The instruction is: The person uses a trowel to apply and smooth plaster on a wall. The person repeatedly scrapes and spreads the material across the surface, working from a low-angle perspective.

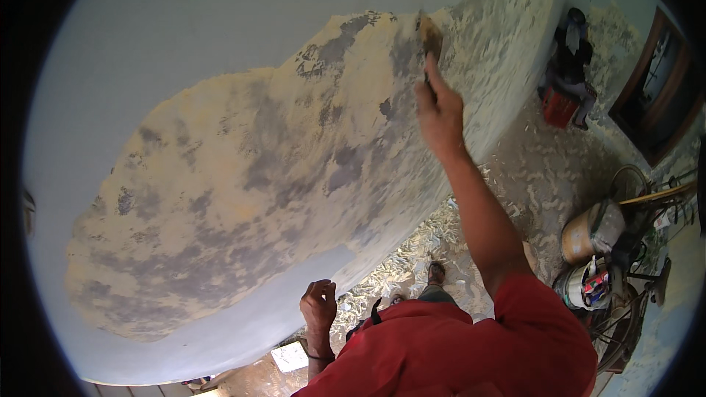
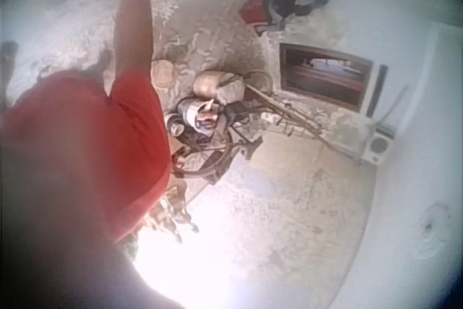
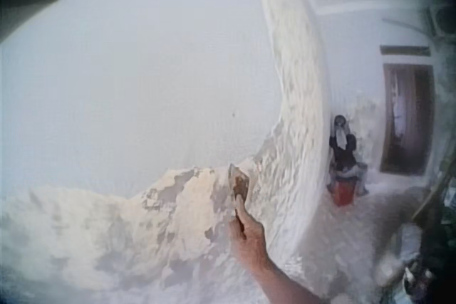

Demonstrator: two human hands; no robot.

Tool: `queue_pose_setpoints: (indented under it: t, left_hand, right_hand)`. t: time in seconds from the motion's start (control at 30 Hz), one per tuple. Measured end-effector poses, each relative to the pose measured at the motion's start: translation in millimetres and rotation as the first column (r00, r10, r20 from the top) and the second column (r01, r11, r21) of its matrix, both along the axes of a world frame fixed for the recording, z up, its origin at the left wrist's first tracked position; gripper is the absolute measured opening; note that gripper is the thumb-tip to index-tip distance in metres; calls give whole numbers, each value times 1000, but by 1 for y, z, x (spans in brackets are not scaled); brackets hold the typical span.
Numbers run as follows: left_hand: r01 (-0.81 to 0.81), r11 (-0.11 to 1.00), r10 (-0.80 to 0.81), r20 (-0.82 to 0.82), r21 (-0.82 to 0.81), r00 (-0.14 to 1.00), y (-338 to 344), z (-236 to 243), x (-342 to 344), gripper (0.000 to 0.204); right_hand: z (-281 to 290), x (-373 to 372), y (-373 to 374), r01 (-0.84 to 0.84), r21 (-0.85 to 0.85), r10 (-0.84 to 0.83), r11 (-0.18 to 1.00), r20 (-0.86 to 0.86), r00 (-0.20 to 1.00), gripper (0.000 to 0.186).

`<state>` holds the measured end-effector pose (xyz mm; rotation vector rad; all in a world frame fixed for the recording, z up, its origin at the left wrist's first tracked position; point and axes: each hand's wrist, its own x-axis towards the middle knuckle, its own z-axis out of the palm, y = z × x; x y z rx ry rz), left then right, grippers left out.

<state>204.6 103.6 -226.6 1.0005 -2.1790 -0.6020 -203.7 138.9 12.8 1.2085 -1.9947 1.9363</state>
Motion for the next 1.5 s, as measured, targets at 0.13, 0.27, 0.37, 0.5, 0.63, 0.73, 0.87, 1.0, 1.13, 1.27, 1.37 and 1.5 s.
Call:
queue_pose_setpoints:
  t: [0.13, 0.27, 0.37, 0.5, 0.63, 0.73, 0.87, 1.0, 1.13, 1.27, 1.37, 1.5]
  left_hand:
    - [90, 995, -89, 48, -35, 995, 3, -11, -21, 11]
    - [67, 997, -64, 87, -32, 994, 6, 19, -40, 21]
    - [-42, 998, 44, 48, -52, 998, 12, 31, -39, 22]
    - [-142, 990, 142, -67, 2, 988, 26, 37, -66, 23]
    - [-175, 982, 185, -212, 69, 959, 59, 61, -110, 24]
    - [-64, 957, 160, -330, 284, 930, 82, 64, -151, 33]
    - [233, 619, 401, -556, 750, 728, 117, 50, -200, 69]
    - [411, 385, 807, -517, 827, 284, 125, 36, -240, 62]
    - [514, 341, 895, -440, 787, 80, 123, 3, -233, 57]
    - [377, 280, 950, -310, 883, 22, 109, -24, -234, 57]
    - [404, 346, 922, -386, 847, 18, 97, -57, -224, 57]
    - [284, 326, 922, -370, 902, 117, 76, -39, -262, 62]
  right_hand:
    - [-166, 85, 12, -38, 21, 43, 999, -291, 956, 60]
    - [-174, 66, 15, 18, 44, -4, 999, -300, 954, 61]
    - [-102, 25, -3, -10, -102, -19, 995, -284, 959, 49]
    - [-63, 29, 4, -267, -133, 196, 954, -398, 896, 47]
    - [-112, 68, 45, -519, -86, 520, 851, -12, 854, 48]
    - [-174, 59, 76, -577, 254, 563, 776, 133, 816, 23]
    - [-201, 57, 87, -495, 578, 709, 649, -222, 670, 38]
    - [-214, 50, 89, -558, 662, 843, 499, -223, 489, 61]
    - [-211, 37, 84, -687, 683, 954, 247, -47, 296, 60]
    - [-168, 15, 67, -765, 608, 921, 212, 138, 365, 46]
    - [-119, -27, 51, -658, 328, 735, 678, -282, 616, 35]
    - [-13, -108, 43, -136, -215, 18, 967, -477, 879, 35]
